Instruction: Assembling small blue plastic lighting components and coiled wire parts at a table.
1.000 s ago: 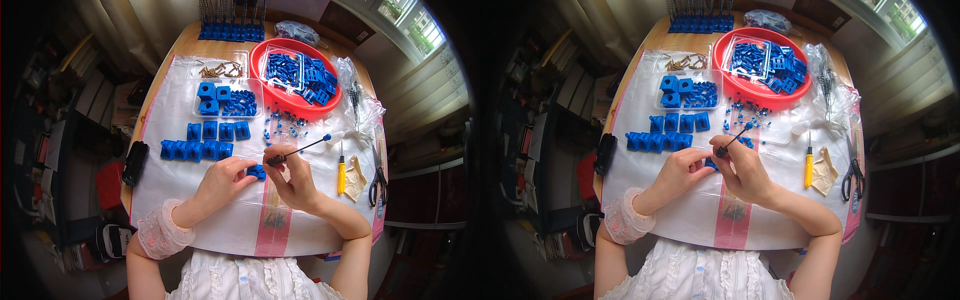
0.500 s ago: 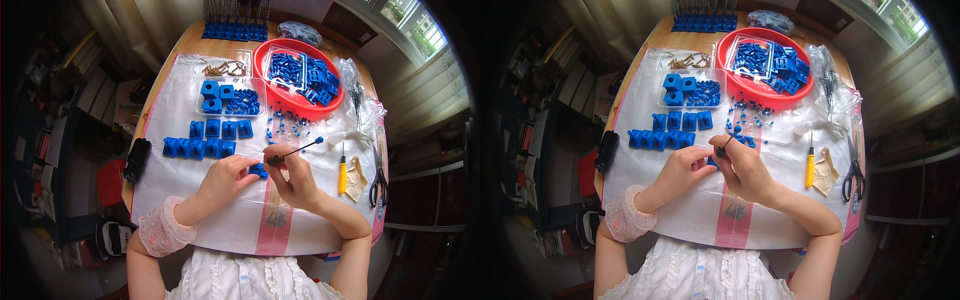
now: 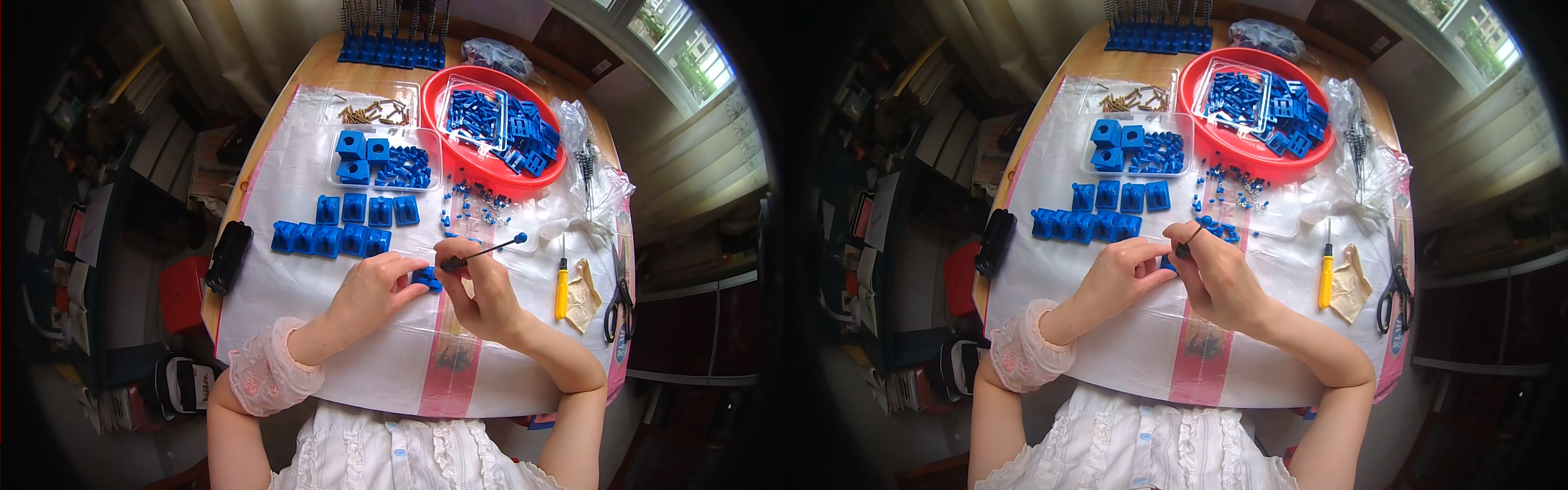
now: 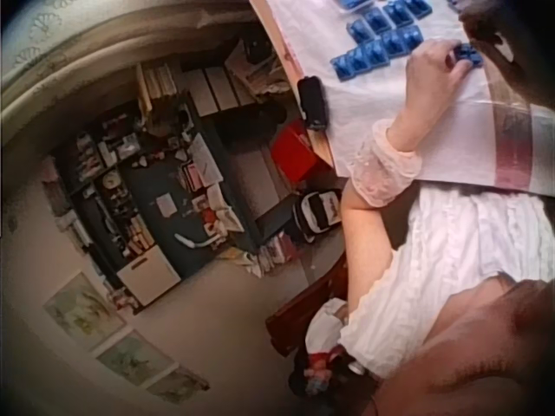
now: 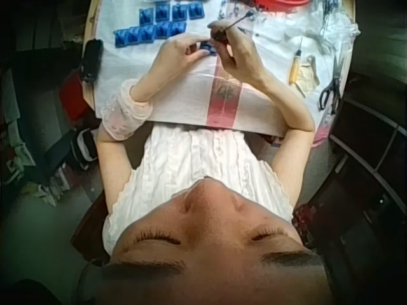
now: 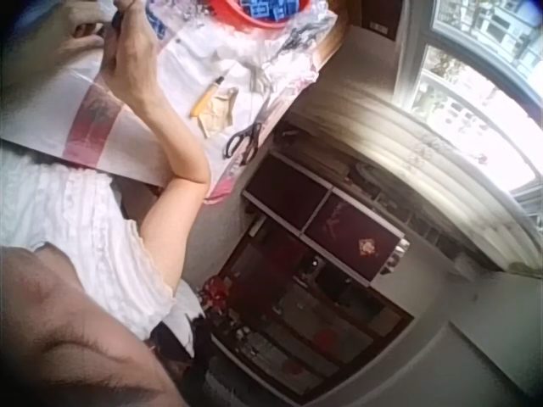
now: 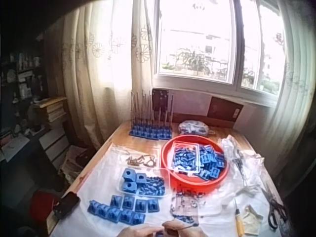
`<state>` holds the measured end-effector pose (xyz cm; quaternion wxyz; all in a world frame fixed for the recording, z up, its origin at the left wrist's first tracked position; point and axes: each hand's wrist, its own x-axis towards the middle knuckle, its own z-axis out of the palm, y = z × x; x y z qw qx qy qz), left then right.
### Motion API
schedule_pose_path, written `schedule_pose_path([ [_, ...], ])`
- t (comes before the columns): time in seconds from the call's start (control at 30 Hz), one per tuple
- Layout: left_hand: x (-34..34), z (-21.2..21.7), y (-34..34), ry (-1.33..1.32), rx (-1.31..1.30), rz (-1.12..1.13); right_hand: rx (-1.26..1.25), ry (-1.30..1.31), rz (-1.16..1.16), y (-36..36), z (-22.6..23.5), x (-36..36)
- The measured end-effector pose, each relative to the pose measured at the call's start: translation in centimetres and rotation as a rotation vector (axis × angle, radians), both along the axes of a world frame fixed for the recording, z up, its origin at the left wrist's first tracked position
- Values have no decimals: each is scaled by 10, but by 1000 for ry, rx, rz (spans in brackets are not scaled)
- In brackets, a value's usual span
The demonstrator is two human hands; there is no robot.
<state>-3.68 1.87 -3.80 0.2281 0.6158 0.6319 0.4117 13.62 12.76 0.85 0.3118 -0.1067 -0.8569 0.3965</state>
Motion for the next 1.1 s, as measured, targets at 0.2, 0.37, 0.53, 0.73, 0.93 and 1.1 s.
schedule_pose_path([
  [0.2, 0, 2, 0, -2, 6, 2, 44, 36, 11, 1, -4, -1],
  [0.37, 0, 0, 0, -2, 13, 3, 17, 3, 6, 0, -3, 0],
  [0.53, 0, 0, 0, 0, 4, -3, 90, 7, -48, -3, -1, 1],
  [0.73, 0, 6, 0, -6, -65, -2, 123, 31, -72, -4, -9, 1],
  [0.93, -1, 6, -1, -16, -51, 2, 142, 36, -21, -4, 0, 1],
  [1.1, -1, 1, 0, 8, -18, -13, 184, 58, -30, 1, 0, 2],
])
